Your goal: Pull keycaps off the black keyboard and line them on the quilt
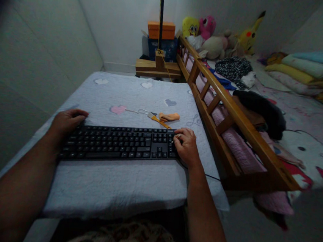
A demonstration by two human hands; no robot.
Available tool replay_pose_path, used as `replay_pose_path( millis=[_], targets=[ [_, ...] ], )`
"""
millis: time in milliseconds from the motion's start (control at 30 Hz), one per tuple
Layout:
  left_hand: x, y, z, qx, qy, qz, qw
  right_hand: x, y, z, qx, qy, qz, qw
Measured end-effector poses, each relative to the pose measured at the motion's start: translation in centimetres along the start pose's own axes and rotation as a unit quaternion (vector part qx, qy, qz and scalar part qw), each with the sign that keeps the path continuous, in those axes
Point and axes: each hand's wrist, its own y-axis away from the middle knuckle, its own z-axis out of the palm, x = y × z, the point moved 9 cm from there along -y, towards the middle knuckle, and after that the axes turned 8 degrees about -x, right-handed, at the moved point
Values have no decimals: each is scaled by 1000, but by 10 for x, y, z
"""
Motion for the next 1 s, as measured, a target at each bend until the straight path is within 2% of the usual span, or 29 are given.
replay_pose_path(
  millis=[367,633,800,1000],
  targets=[
    [-3,0,1,-2,3,0,1000,-5,-1,6,-20,-7,-8,1000],
    [4,6,-1,-2,3,-10,1000,-4,-1,10,-43,-16,-10,999],
    [7,6,-3,-1,6,-6,1000,-2,-2,7,-35,-19,-1,999],
    [-1,2,1,-7,9,-7,1000,2,-1,1,-14,-11,9,1000]
  ],
)
